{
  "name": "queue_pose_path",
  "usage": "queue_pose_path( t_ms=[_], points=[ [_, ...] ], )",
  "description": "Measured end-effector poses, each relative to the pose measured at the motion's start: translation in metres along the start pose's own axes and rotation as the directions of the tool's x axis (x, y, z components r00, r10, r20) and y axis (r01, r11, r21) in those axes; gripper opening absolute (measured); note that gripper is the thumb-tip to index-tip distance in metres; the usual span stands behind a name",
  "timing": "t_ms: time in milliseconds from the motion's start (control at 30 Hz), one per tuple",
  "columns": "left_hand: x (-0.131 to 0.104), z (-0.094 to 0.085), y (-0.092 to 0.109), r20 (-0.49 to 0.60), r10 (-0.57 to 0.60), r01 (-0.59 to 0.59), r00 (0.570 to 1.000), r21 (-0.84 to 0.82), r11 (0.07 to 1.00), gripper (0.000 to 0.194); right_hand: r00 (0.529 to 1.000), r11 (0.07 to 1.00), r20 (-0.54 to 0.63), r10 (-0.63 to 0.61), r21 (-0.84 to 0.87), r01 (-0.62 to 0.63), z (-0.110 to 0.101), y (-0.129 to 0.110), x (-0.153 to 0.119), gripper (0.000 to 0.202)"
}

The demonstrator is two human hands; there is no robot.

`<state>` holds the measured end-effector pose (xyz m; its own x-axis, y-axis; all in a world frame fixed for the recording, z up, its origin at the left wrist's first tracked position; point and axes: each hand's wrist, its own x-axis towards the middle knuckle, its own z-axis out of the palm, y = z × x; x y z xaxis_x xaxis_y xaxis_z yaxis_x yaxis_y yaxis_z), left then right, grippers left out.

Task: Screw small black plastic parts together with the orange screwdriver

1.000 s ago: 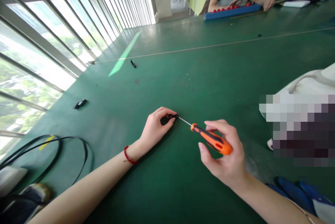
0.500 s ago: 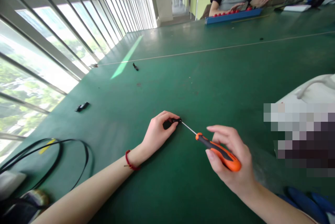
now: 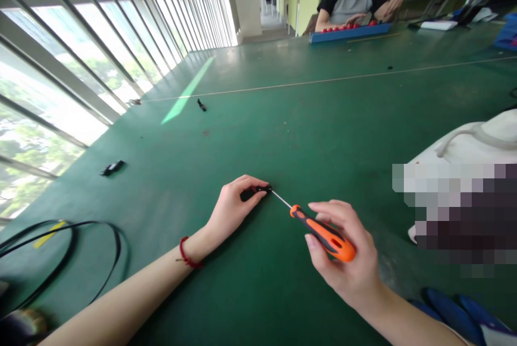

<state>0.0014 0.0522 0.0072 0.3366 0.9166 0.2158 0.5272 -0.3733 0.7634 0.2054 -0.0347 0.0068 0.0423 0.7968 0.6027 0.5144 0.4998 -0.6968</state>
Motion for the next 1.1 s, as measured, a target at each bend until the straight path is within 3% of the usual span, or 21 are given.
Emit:
queue_pose_path(
  t_ms=[100, 267, 433, 600, 800, 933, 1000, 1100],
  points=[
    [0.0003, 0.0004, -0.0003, 0.001, 0.004, -0.004, 1.000, 0.007, 1.000, 0.016, 0.998, 0.997, -0.056, 0.019, 0.075, -0.015, 0.0014, -0.0008, 0.0011, 0.046],
    [0.0001, 0.0022, -0.0010, -0.026, -0.029, 0.029, 0.999, -0.005, 1.000, 0.016, 0.997, 0.998, 0.080, 0.006, -0.059, -0.001, 0.0004, -0.0009, 0.0011, 0.019],
    [-0.0001, 0.0023, -0.0004, -0.032, -0.017, 0.018, 0.999, 0.007, 1.000, 0.011, 0.997, 0.998, -0.075, -0.003, 0.062, 0.008, 0.0031, -0.0009, 0.0031, 0.042],
    [0.0007, 0.0024, 0.0000, -0.039, -0.019, 0.020, 0.999, 0.026, 0.999, 0.012, 0.996, 0.999, 0.084, 0.009, -0.050, -0.005, 0.0008, -0.0009, 0.0030, 0.012],
    [0.0005, 0.0037, -0.0003, -0.044, -0.012, 0.014, 0.999, 0.034, 0.999, 0.011, 0.998, 0.997, -0.063, 0.022, 0.079, -0.017, 0.0028, -0.0019, 0.0009, 0.042],
    [-0.0002, 0.0037, 0.0001, -0.045, -0.009, 0.011, 0.999, 0.047, 0.999, 0.012, 0.994, 0.998, 0.095, 0.061, 0.015, -0.062, 0.0017, -0.0017, 0.0018, 0.021],
    [-0.0004, 0.0033, 0.0012, -0.043, -0.009, 0.012, 0.999, 0.055, 0.998, 0.012, 0.996, 0.998, 0.067, 0.066, 0.009, -0.066, 0.0021, -0.0018, 0.0012, 0.019],
    [-0.0006, 0.0024, 0.0031, -0.039, -0.011, 0.013, 0.999, 0.066, 0.998, 0.011, 0.998, 0.994, -0.037, 0.041, 0.105, -0.037, 0.0037, -0.0005, 0.0001, 0.038]
  ],
)
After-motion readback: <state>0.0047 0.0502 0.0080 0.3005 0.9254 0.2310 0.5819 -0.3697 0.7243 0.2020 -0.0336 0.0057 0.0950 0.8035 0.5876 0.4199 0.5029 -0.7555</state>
